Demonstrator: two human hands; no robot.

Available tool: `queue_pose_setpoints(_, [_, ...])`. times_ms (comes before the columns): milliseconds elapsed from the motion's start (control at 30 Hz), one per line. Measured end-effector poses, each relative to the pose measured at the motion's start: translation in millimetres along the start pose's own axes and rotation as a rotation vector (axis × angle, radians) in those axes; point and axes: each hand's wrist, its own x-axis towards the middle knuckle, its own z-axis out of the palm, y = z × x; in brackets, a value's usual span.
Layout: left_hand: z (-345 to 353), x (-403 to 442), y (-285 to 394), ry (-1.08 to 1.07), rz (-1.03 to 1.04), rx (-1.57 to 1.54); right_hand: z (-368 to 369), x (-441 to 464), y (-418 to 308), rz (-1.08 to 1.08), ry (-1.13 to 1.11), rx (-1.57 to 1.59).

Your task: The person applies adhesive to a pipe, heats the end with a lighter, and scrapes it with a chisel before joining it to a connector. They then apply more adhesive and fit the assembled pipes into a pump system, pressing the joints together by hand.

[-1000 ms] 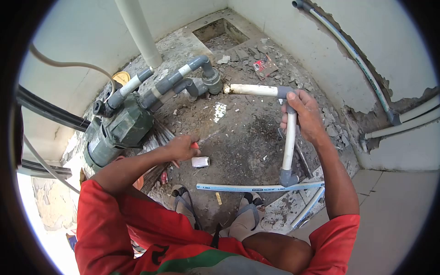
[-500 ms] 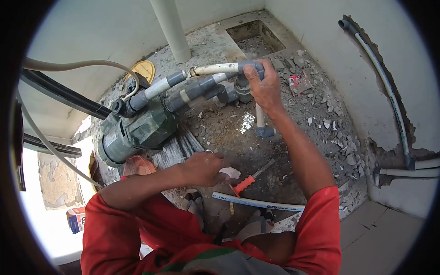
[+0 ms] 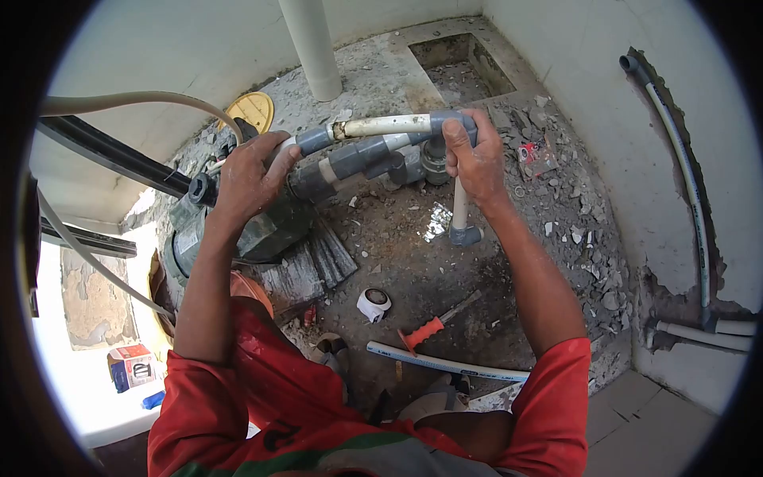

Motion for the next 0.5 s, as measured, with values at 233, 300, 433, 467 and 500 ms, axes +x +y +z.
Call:
queue_pose_setpoints(233, [1.4, 1.9, -3.0, -0.047, -0.012, 0.054, 1.5, -0.4, 5.7, 0.001, -0.025, 0.037])
queue_pose_setpoints(300, [2.8, 0.9, -3.4, -0.047, -0.009, 0.060, 3.0, -0.2, 7.8, 0.000, -0.017, 0.046])
queue_pose_setpoints(433, [3.3, 1.3, -4.3, -0.039, 0.011, 0.060, 6.8, 0.4, 13.8, -0.020, 0.020, 0.036])
queue_pose_setpoints(467, [3.6, 1.8, -4.0, -0.039, 0.014, 0.059, 7.2, 0.9, 15.3, -0.027, 0.026, 0.023])
queue_pose_setpoints(500, [4.4, 2.2, -4.4, -0.035, 0.021, 0.060, 7.5, 1.5, 16.8, -0.036, 0.032, 0.008])
